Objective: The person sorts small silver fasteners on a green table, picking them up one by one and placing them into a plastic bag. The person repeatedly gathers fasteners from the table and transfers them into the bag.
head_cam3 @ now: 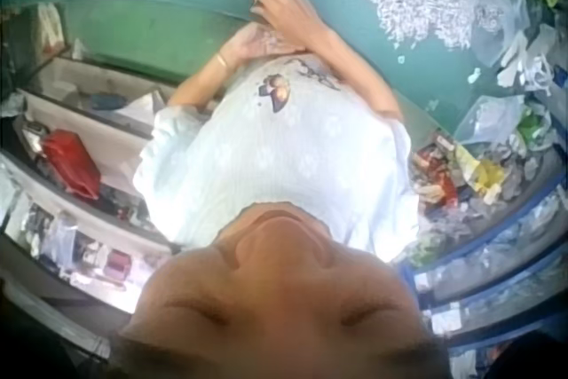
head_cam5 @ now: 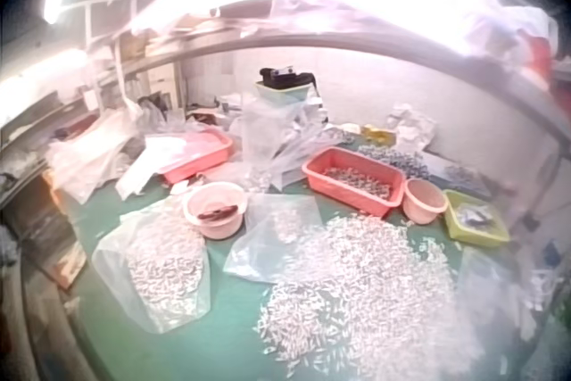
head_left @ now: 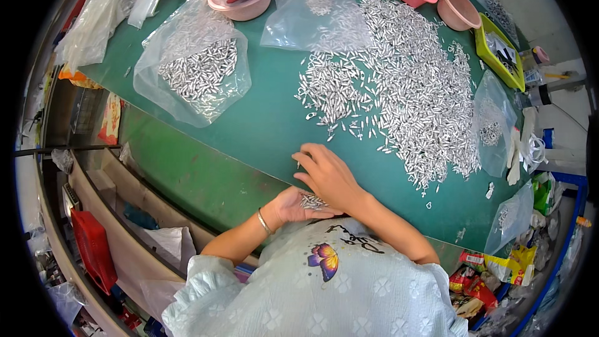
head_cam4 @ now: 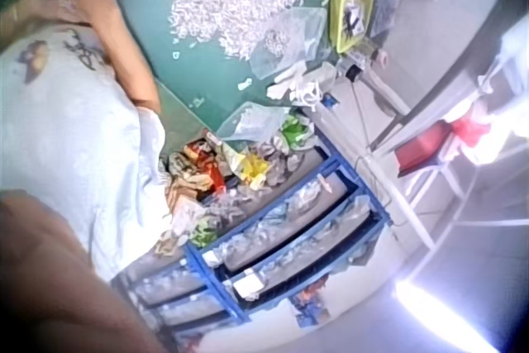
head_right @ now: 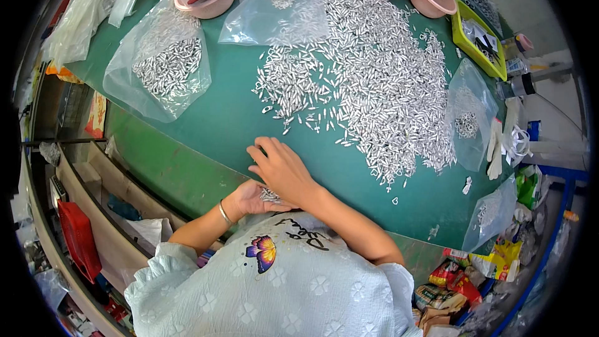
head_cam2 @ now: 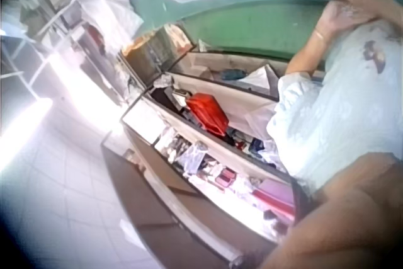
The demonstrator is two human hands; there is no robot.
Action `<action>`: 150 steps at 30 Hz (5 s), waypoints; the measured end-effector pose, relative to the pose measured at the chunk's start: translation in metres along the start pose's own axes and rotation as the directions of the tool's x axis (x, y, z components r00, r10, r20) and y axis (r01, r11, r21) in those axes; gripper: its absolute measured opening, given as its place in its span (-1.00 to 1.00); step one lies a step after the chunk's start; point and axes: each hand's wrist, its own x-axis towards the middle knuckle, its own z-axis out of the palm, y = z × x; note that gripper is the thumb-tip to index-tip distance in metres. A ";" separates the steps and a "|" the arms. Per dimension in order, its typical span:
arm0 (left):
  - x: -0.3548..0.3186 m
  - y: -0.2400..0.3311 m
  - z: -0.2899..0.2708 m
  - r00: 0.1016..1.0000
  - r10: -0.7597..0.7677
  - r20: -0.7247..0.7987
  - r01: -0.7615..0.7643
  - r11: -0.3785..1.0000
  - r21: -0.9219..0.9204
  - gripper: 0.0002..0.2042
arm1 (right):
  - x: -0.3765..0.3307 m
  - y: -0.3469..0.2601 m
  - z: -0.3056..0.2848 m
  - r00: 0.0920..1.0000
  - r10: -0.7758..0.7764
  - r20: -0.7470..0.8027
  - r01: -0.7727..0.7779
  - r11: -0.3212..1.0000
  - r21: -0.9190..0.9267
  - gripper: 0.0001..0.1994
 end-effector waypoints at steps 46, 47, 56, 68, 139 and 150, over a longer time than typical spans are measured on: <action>0.026 -0.023 0.024 0.981 0.071 -0.181 -0.003 0.935 0.353 -0.46 | -0.085 0.002 -0.042 0.949 0.264 -0.174 -0.308 0.895 -0.323 -0.68; 0.027 -0.024 0.026 0.982 0.071 -0.177 -0.008 0.943 0.333 -0.45 | -0.091 0.004 -0.039 0.956 0.238 -0.173 -0.280 0.916 -0.287 -0.67; 0.036 -0.028 0.030 0.986 0.048 -0.160 -0.004 0.963 0.268 -0.41 | -0.089 -0.001 -0.037 0.915 0.291 -0.280 -0.344 0.924 -0.164 -0.76; 0.038 -0.030 0.016 0.998 -0.007 -0.057 0.007 1.000 0.004 -0.45 | -0.089 -0.016 -0.040 0.923 0.299 -0.243 -0.332 0.937 -0.107 -0.71; 0.033 -0.023 0.010 1.000 0.000 0.031 0.001 0.999 -0.037 -0.49 | -0.037 0.003 -0.033 0.950 0.274 -0.151 -0.310 0.897 -0.315 -0.64; 0.039 -0.032 -0.025 0.979 0.036 0.201 0.021 0.961 -0.275 -0.53 | -0.085 -0.025 -0.044 0.967 0.248 0.057 -0.254 0.941 0.221 -0.79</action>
